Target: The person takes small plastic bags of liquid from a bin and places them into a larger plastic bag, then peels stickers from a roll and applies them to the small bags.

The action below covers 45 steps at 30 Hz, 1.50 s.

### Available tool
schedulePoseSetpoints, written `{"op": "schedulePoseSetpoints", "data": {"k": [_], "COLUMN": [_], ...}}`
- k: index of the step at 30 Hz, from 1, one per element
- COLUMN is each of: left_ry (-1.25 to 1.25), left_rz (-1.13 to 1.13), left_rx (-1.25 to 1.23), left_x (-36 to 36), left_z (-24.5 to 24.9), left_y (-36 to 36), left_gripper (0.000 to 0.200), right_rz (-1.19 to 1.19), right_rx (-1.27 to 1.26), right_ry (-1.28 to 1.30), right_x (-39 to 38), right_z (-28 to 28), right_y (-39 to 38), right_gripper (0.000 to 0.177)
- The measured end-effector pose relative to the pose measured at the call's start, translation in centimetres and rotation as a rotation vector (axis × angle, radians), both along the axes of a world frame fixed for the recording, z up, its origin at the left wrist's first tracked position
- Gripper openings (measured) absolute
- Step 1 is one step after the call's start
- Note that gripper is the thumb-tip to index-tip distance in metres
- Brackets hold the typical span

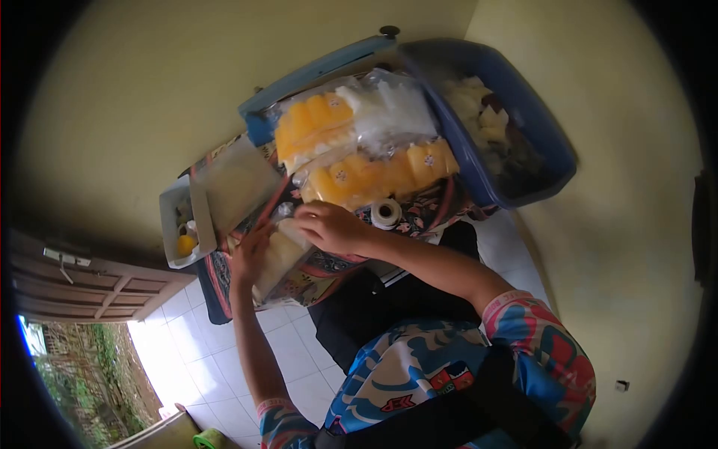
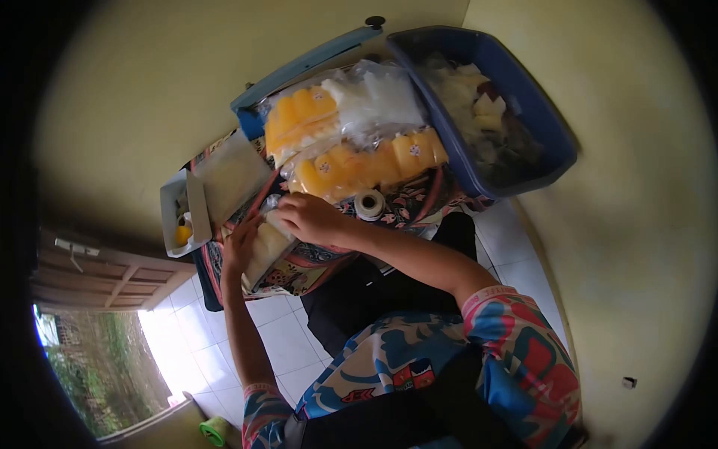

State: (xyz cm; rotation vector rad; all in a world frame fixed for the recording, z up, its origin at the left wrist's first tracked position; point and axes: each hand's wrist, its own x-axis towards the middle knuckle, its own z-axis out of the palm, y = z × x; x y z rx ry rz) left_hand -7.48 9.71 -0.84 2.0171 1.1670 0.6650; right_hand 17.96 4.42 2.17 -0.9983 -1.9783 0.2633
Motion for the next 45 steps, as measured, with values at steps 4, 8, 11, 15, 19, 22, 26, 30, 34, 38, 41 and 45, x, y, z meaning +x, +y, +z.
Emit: {"op": "schedulePoseSetpoints", "data": {"k": [4,8,11,15,19,22,26,30,34,38,41,45], "left_ry": [0.012,-0.068,-0.029,0.111,0.239,0.277,0.277,0.333,0.386,0.356,0.311,0.277], "left_rz": [-0.026,-0.021,-0.003,-0.032,-0.045,-0.019,0.011,0.053,0.061,0.041,0.048,0.070], "left_rx": [0.007,-0.067,-0.119,-0.046,-0.048,-0.078,-0.008,-0.040,-0.027,-0.018,-0.028,-0.032], "left_x": [0.2,0.2,0.3,0.5,1.0,2.4,2.8,3.7,4.3,4.3,4.7,4.9], "left_z": [0.0,0.1,0.7,0.2,1.6,2.4,2.5,3.2,3.3,3.3,3.8,3.9], "left_y": [0.3,0.0,0.0,0.6,0.5,0.5,-0.3,-0.7,-0.5,-0.4,-0.7,-1.0], "left_gripper": [0.031,0.031,0.031,0.033,0.037,0.039,0.041,0.042,0.042,0.041,0.041,0.042], "right_rz": [-0.020,-0.263,-0.450,-0.496,-0.309,-0.314,-0.294,-0.253,-0.291,-0.348,-0.351,-0.287], "right_rx": [-0.359,-0.358,-0.428,-0.415,-0.480,-0.398,-0.280,-0.349,-0.297,-0.290,-0.258,-0.304], "right_ry": [0.089,0.088,0.136,0.143,0.226,0.173,0.173,0.076,-0.020,0.026,0.030,0.098], "right_x": [9.7,18.0,20.8,19.9,16.2,14.7,14.1,13.7,13.2,12.8,13.0,14.1], "right_z": [2.2,3.4,3.4,1.5,-0.5,-3.1,-3.0,-2.4,-3.2,-3.8,-4.0,-3.3], "right_y": [-8.3,-13.2,-15.8,-17.6,-16.7,-15.5,-13.1,-11.7,-10.6,-10.3,-9.9,-9.2], "right_gripper": [0.013,0.011,0.010,0.012,0.012,0.019,0.032,0.046,0.050,0.041,0.034,0.025]}}
